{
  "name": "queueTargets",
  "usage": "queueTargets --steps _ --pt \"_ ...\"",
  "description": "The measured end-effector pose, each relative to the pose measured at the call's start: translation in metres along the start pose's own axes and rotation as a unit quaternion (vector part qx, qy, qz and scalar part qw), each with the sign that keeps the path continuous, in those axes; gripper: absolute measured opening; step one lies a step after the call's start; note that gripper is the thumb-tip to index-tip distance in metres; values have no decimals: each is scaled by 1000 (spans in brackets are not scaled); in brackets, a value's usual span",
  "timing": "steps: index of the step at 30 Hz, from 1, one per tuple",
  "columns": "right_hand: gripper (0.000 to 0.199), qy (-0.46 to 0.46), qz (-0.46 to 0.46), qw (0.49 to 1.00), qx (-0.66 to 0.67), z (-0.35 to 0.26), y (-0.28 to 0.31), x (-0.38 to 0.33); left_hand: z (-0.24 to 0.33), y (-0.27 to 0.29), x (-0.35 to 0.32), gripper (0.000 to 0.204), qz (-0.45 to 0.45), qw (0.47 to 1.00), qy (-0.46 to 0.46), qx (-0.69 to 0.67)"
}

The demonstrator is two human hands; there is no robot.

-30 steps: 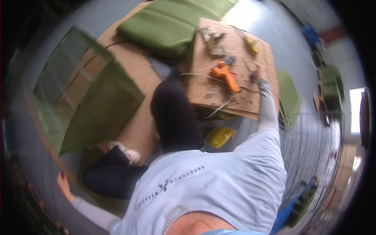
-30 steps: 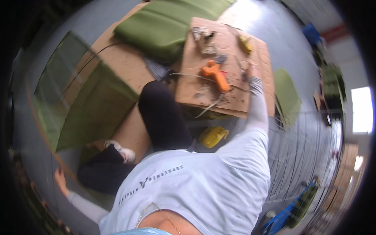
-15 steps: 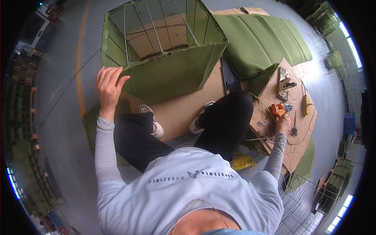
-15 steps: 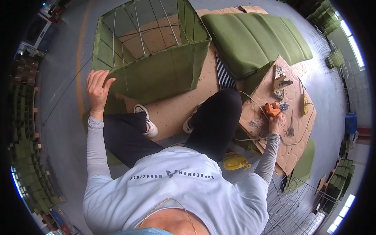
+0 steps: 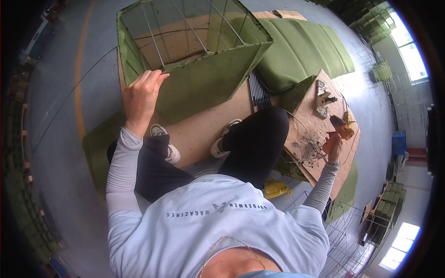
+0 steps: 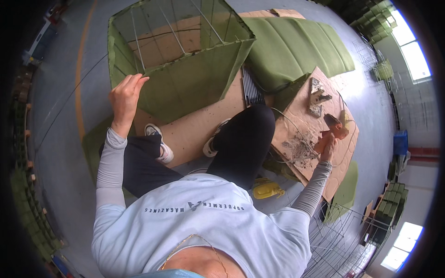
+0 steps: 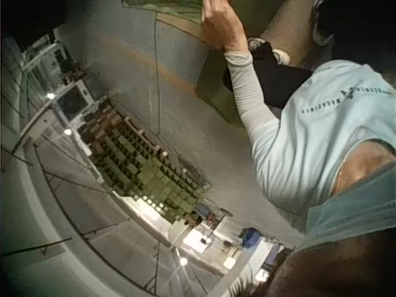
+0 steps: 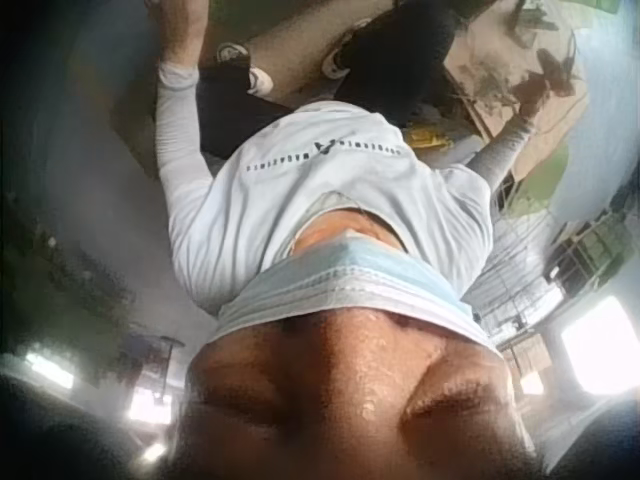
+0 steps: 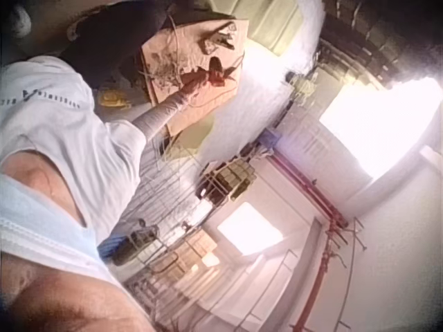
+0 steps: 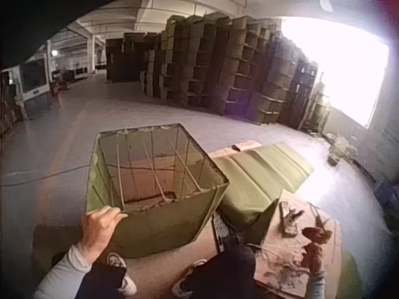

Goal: Assembling a green fabric bin by gluing fabric panels to a wire frame and trimming excess material.

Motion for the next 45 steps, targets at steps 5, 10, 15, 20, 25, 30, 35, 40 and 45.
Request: queueTargets --steps 5,10,15,20,25,30,35,40,45 --pt "41 16 -58 983 176 -74 -31 -32 -8 11 3 17 32 992 45 -112" --pt "51 90 -186 913 351 -174 -110 -68 -87 37 38 26 179 951 87 -235" --pt "64 85 -389 869 296 -230 -255 -115 -154 -29 48 64 15 923 224 -314" --pt "66 284 -482 829 16 -329 -334 -58 -153 -49 52 59 50 962 139 -229" --pt "43 396 -377 837 36 -426 -402 -52 -147 -31 44 38 72 961 146 -223" --pt "64 258 -579 748 197 -332 -423 -182 -165 -43 32 49 96 938 242 -229" --pt "67 31 -611 781 127 -254 -427 -281 -175 -60 25 62 103 892 300 -321" --pt "40 11 -650 741 171 -231 -431 -293 -168 -59 27 63 95 887 321 -318" --pt "31 11 -639 750 172 -232 -439 -300 -167 -57 25 62 91 894 318 -302"
Point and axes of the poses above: each hand's wrist, its own x-axis towards the middle knuckle, its own y-axis out of the back of the hand, z = x × y, the point moved 5 cm from there along x, towards the middle knuckle, and after that the axes turned 4 degrees about -x, right-handed, at the moved point
